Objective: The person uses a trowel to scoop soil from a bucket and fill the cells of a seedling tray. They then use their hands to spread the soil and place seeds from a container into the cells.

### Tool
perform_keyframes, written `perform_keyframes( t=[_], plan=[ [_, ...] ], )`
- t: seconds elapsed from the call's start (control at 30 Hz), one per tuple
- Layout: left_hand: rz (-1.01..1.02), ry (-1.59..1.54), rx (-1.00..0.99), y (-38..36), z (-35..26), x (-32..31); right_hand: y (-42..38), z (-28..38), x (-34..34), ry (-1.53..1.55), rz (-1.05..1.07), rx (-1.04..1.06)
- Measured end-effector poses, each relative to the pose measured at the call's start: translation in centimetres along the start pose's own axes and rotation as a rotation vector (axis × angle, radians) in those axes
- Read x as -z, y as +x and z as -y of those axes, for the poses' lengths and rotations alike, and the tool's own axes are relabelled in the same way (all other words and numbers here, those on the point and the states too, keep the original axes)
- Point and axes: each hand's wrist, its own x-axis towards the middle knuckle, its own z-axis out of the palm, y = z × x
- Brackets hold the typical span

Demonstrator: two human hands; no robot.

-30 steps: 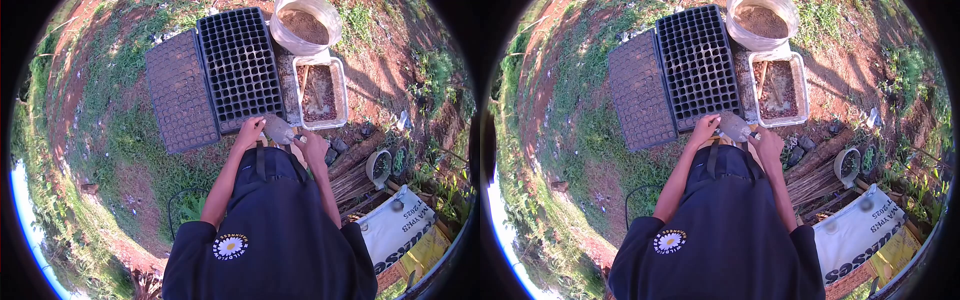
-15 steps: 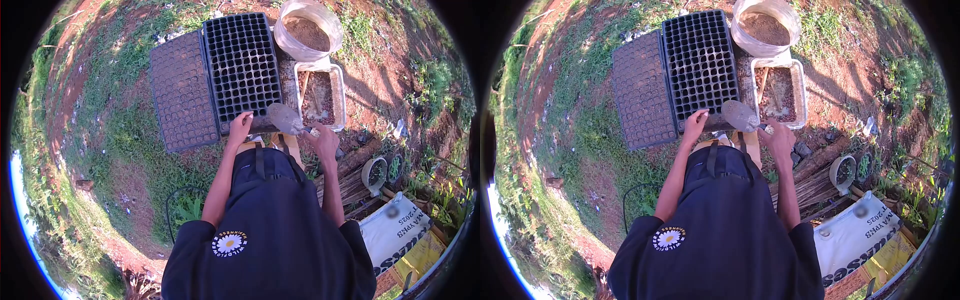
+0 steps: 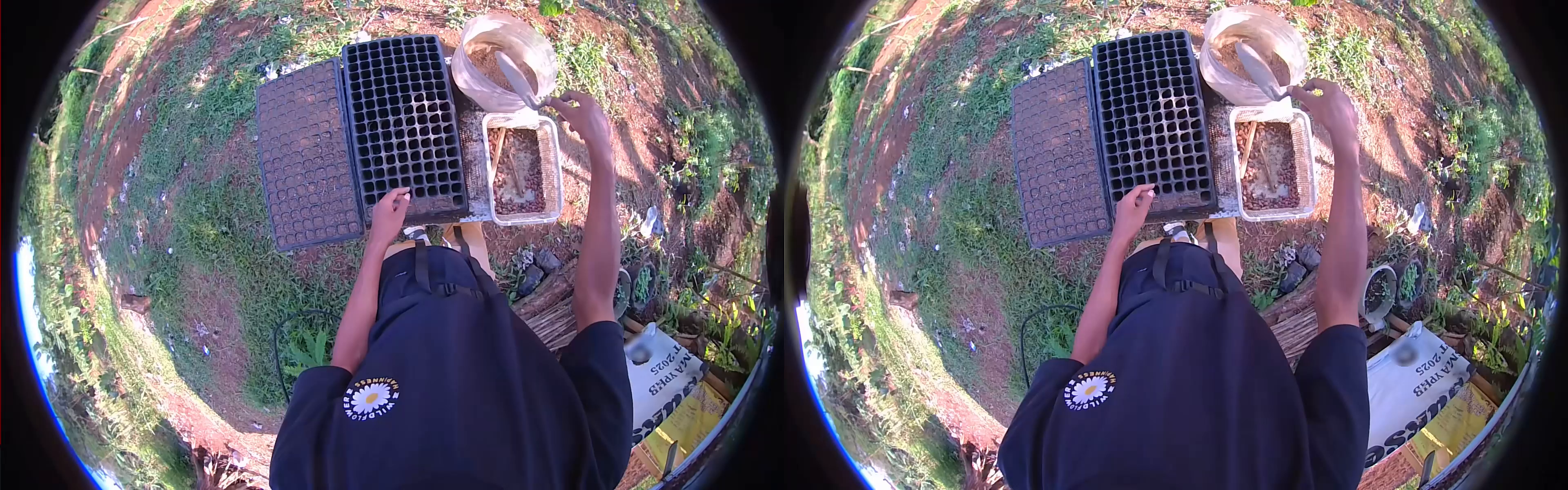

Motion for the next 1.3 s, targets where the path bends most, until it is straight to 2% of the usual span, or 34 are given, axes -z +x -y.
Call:
perform_keyframes(
  t=[0.1,0.17,0.2,0.27,0.33,0.4,0.53,0.77,0.97,1.03,1.2,1.3],
  plan=[
    [-0.013,0.037,0.034,-0.5,0.7,0.8,-2.9,-0.3,-3.9,0.11,0.079,0.073],
    [-0.07,0.434,-0.297,-0.7,1.8,1.1,-6.4,-1.0,-7.6,0.183,0.101,0.131],
    [0.004,0.444,-0.223,-0.8,1.7,1.3,-8.6,-0.6,-8.9,0.266,0.145,0.09],
    [-0.005,0.555,-0.27,-1.2,1.7,1.3,-13.0,-3.1,-15.3,0.11,0.069,0.232],
    [-0.01,0.669,-0.324,-1.4,1.8,1.3,-15.7,-4.1,-18.0,0.037,0.024,0.362],
    [0.014,0.745,-0.349,-1.5,2.2,1.3,-17.7,-4.4,-19.3,0.007,0.081,0.336],
    [0.021,0.792,-0.37,-1.4,2.3,1.1,-19.4,-5.1,-20.4,-0.011,0.185,0.34],
    [0.004,0.797,-0.369,-1.3,2.5,0.8,-19.1,-4.2,-19.5,-0.081,0.195,0.357],
    [-0.001,0.803,-0.39,-1.1,2.4,0.7,-16.7,-4.6,-19.5,-0.085,0.172,0.439],
    [0.003,0.804,-0.401,-0.9,2.5,0.6,-15.1,-4.6,-19.7,-0.062,0.058,0.523],
    [0.0,0.823,-0.389,-1.0,2.5,0.7,-11.3,-4.1,-19.7,-0.05,0.122,0.398],
    [-0.007,0.812,-0.38,-1.0,2.5,0.7,-11.4,-4.4,-19.3,-0.067,0.166,0.472]
  ],
)
